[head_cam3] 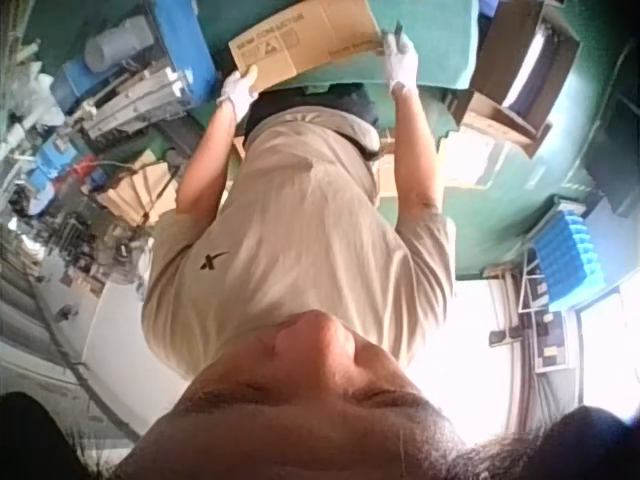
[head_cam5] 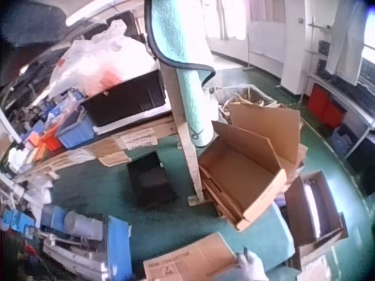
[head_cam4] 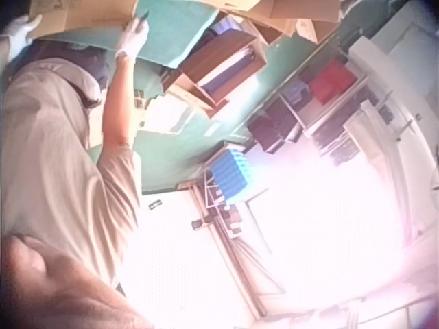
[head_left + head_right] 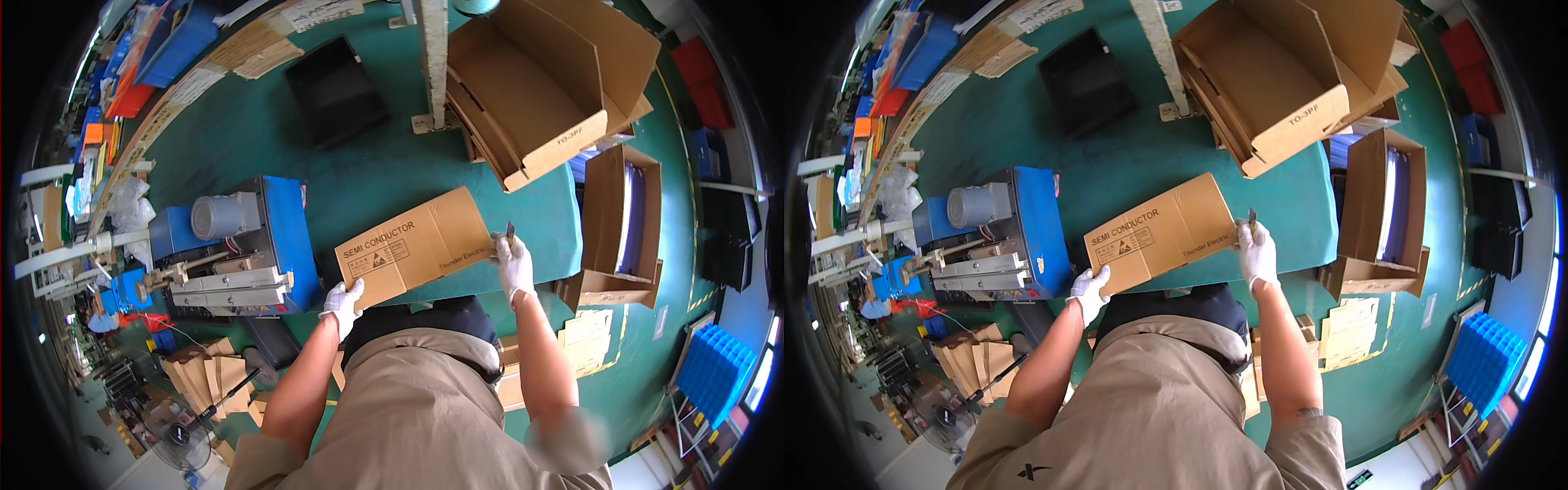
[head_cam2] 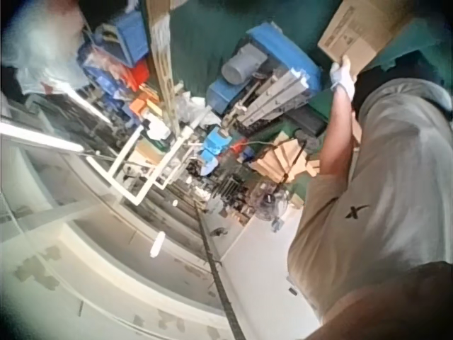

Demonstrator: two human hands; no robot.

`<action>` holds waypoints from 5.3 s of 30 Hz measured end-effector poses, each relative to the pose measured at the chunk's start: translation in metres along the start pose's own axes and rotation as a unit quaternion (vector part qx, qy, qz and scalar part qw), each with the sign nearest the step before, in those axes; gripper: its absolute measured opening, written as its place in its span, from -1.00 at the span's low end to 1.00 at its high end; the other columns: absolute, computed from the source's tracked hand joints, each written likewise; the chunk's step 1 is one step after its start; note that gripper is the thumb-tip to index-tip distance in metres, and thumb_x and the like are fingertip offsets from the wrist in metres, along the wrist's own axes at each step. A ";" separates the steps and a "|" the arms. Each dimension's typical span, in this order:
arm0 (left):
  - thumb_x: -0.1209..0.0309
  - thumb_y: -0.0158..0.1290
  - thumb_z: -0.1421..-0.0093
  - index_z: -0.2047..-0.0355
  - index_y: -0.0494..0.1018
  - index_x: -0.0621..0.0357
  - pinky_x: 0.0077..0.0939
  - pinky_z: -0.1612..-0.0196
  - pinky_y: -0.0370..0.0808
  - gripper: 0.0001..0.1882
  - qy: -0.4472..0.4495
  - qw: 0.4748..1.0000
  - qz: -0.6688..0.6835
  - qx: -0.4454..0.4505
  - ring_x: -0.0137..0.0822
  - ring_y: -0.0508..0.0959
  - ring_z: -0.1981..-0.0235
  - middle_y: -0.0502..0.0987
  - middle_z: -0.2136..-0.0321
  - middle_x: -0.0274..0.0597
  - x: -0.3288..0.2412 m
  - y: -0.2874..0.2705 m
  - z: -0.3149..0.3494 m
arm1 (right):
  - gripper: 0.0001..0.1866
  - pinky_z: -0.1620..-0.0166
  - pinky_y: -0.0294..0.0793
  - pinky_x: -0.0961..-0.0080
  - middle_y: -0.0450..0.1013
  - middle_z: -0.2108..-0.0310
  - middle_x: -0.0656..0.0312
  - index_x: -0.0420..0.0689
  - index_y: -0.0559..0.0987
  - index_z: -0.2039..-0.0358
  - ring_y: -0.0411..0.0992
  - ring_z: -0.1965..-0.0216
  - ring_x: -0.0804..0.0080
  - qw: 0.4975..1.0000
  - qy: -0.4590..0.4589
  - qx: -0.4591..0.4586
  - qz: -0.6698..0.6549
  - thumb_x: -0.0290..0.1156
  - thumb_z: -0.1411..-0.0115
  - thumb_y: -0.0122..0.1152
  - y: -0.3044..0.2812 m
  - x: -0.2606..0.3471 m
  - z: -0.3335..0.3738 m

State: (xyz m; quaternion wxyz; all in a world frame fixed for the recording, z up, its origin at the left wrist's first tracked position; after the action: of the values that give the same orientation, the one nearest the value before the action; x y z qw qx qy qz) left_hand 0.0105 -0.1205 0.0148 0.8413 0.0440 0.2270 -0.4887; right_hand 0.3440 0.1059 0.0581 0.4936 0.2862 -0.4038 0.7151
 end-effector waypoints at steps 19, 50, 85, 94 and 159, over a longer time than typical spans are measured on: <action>0.15 0.09 -0.37 0.05 0.43 -0.03 -0.55 0.60 0.33 -0.74 -0.044 0.996 0.009 0.079 -0.30 0.55 0.45 0.56 0.31 -0.27 -0.005 0.010 0.011 | -0.70 0.28 0.55 0.13 0.50 0.43 -0.02 -0.14 0.60 0.41 0.57 0.33 0.02 0.905 -0.198 0.168 0.338 -0.15 -0.25 0.20 0.107 -0.010 0.114; 0.11 0.12 -0.33 0.07 0.51 0.23 -0.44 0.48 0.51 -0.59 0.066 0.978 -0.196 0.027 -0.35 0.60 0.48 0.64 0.35 -0.17 0.010 -0.002 -0.035 | -0.79 0.28 0.58 0.33 0.64 0.32 0.17 0.03 0.74 0.36 0.64 0.25 0.25 0.727 -0.119 0.261 0.624 -0.18 -0.21 0.23 0.143 0.020 0.088; -0.13 0.09 -0.18 -0.45 -0.07 0.19 -0.13 -0.44 0.07 0.02 0.323 0.797 -0.491 -0.137 0.13 0.02 -0.44 0.00 -0.43 0.19 -0.105 0.040 -0.087 | -0.16 -0.17 0.41 0.10 0.33 -0.20 -0.13 -0.22 0.32 -0.26 0.37 -0.15 -0.14 0.928 -0.145 -0.010 0.342 0.01 -0.10 0.36 0.020 0.025 -0.009; -0.16 0.26 0.00 -0.43 0.05 0.02 0.33 -0.38 -0.06 0.10 0.385 0.672 -0.621 -0.119 0.13 -0.09 -0.47 0.01 -0.43 0.10 -0.073 0.067 0.018 | -0.61 0.12 0.53 0.05 0.54 0.20 -0.14 -0.18 0.54 0.05 0.51 0.17 -0.20 0.915 -0.161 0.029 0.369 -0.11 -0.35 0.04 0.041 -0.026 -0.032; 0.55 0.03 -0.08 -0.10 0.52 -0.04 0.42 -0.37 -0.07 -0.47 0.563 0.574 -0.560 -0.198 0.09 -0.01 -0.46 0.04 -0.44 -0.06 -0.202 0.127 0.025 | -0.55 0.18 0.46 0.01 0.48 0.33 -0.29 -0.29 0.52 0.34 0.46 0.21 -0.32 0.949 -0.080 0.050 0.301 -0.06 -0.34 0.13 0.008 -0.036 -0.022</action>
State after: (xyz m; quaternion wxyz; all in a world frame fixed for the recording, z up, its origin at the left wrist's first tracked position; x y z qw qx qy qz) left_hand 0.0414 0.0998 0.1036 0.0896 0.0066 0.7258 -0.6820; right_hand 0.3492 0.1063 0.0150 0.2064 0.2326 -0.4729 0.8244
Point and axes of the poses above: each hand's wrist, its own z-axis away from the middle knuckle, its own y-axis out of the palm, x = y × z, the point moved 7 cm from there along -z, towards the middle knuckle
